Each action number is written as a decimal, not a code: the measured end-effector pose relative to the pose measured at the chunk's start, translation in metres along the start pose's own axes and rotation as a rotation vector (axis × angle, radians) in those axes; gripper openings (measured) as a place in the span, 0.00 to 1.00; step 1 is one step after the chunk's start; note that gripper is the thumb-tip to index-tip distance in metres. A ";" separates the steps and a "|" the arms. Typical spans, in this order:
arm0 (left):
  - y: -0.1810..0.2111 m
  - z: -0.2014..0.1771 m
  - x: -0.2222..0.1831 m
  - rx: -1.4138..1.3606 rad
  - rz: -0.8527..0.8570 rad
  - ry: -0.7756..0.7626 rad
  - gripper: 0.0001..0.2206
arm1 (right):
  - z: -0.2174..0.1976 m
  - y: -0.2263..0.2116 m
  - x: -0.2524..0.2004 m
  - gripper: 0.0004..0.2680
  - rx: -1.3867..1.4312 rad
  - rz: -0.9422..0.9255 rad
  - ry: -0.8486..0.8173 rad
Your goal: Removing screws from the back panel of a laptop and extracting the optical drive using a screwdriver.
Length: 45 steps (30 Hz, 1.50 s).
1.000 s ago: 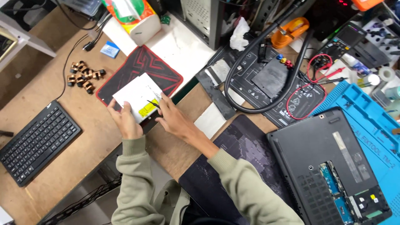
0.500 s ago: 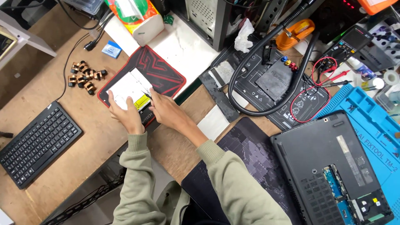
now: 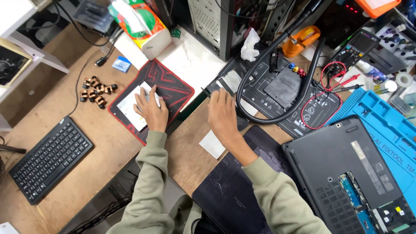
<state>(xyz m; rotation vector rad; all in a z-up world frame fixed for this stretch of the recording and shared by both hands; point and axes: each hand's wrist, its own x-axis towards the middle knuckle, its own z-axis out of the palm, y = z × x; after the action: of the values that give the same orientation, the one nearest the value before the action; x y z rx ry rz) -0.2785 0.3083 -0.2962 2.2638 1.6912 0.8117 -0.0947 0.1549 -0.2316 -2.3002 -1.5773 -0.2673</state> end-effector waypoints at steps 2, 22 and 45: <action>-0.014 0.015 0.002 0.021 -0.004 0.005 0.22 | 0.011 0.004 -0.003 0.08 -0.066 -0.011 0.042; 0.133 -0.020 -0.032 -0.838 0.054 -0.354 0.15 | -0.006 -0.004 0.019 0.15 0.196 0.046 0.153; 0.167 -0.032 0.000 -1.551 -0.674 -0.057 0.35 | -0.022 -0.002 0.005 0.16 0.393 -0.015 -0.071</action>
<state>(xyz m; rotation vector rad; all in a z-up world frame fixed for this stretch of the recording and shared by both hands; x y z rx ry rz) -0.1583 0.2491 -0.1915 0.6156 0.9328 1.1756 -0.0943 0.1516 -0.2094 -2.0122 -1.5213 0.1146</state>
